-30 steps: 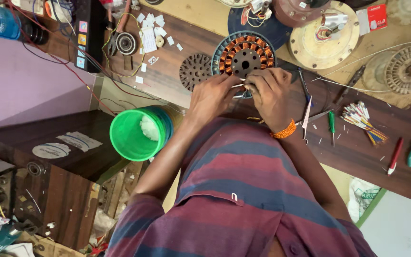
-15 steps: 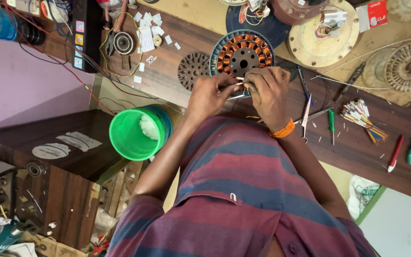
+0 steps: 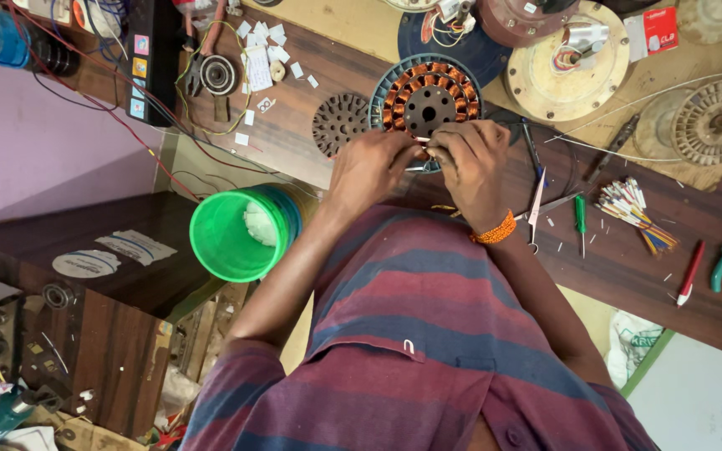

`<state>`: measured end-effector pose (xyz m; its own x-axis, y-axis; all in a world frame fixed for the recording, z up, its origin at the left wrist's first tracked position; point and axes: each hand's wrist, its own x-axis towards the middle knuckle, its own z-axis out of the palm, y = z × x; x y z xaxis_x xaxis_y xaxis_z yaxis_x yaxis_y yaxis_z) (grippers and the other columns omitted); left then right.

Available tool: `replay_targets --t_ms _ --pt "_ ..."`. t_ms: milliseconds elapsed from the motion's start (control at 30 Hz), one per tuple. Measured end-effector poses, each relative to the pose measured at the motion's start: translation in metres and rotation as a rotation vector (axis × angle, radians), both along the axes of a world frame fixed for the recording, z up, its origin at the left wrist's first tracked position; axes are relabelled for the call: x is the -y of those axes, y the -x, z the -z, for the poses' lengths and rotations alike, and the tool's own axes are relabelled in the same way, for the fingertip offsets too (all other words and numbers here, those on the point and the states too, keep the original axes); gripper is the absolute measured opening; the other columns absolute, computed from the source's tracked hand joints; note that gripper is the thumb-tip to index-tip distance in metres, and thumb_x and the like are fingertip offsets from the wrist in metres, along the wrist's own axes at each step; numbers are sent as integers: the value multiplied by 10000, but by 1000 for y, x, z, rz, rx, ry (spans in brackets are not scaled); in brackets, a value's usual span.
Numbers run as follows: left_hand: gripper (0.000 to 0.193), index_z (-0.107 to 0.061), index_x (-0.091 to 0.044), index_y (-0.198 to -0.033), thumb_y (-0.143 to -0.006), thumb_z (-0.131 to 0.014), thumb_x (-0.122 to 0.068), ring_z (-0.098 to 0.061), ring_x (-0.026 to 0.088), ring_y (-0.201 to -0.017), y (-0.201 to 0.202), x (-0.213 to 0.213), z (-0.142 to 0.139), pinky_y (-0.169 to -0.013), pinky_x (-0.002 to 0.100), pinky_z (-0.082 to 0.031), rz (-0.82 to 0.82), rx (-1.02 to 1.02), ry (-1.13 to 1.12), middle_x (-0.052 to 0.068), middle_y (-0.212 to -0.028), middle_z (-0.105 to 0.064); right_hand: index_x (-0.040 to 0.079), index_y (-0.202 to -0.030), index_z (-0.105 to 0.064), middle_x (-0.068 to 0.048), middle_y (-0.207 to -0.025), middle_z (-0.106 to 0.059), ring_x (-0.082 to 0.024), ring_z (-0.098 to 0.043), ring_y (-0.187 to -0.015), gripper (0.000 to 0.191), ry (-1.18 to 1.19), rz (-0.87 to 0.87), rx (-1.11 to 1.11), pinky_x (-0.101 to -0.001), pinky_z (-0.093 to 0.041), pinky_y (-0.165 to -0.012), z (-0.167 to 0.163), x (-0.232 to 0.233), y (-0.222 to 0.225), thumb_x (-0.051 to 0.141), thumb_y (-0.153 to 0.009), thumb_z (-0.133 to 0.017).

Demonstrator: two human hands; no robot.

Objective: The person works on a fan motor stator at a cluttered workbench, holding the wound stator and using a lighter to burn insulation off the wire leads, then twisting and arranging the colored lead wires by hand. At the end the person stands up and walks away from the bench.

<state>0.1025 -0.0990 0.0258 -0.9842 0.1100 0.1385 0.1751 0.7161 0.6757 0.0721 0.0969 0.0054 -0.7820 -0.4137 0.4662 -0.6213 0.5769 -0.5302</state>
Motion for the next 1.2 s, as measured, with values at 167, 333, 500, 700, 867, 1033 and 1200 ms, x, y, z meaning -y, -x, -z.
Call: replay_targets --t_ms 167,333,500,700,867,1033,1200 --pt "167 -715 -100 -1011 -938 -733 -250 -702 346 -774 -1 5 -8 -653 463 -540 90 -17 54 115 -871 -712 83 -1026 -723 -4 -1101 -718 -241 -598 -1066 163 -5 2 26 -428 -391 -991 0 1 -3 98 -896 -819" --pt "138 -741 -102 -1014 -944 -734 -220 -719 341 -808 1 4 0 -680 456 -552 55 82 -26 113 -919 -740 78 -1039 -726 -8 -1111 -719 -237 -596 -1068 159 6 0 9 -424 -393 -992 -1 3 -3 79 -904 -809" --pt "152 -764 -103 -1035 -920 -746 -201 -745 315 -836 -2 -1 7 -719 418 -582 -43 166 -207 112 -961 -751 73 -1013 -723 -13 -1100 -717 -241 -602 -1069 159 -4 -43 -18 -428 -391 -997 -3 0 -2 68 -876 -804" --pt "148 -765 -131 -1044 -909 -741 -184 -737 305 -842 -3 -5 7 -697 427 -564 -20 64 -102 83 -933 -748 60 -997 -736 -38 -1083 -733 -251 -616 -1041 177 83 -58 -13 -406 -430 -962 -2 -3 1 66 -847 -831" --pt "145 -790 -197 -1044 -912 -750 -242 -724 293 -766 0 -7 5 -642 431 -556 -29 57 -60 65 -890 -747 37 -1029 -736 -81 -1088 -731 -267 -637 -1041 162 159 81 166 -383 -507 -941 -7 -20 -5 -22 -892 -799" --pt "143 -792 -188 -1049 -933 -747 -259 -720 295 -750 2 -4 0 -622 432 -555 45 -34 -1 57 -896 -749 28 -1032 -721 -88 -1072 -721 -243 -663 -1019 145 255 120 273 -355 -530 -895 -3 -26 -6 -17 -914 -791" --pt "178 -772 -147 -1060 -927 -760 -265 -711 296 -839 3 1 -10 -703 431 -559 56 -40 12 59 -908 -714 21 -1013 -732 -85 -1090 -709 -273 -641 -1012 172 144 -45 117 -397 -508 -904 -9 -16 -4 10 -866 -822"
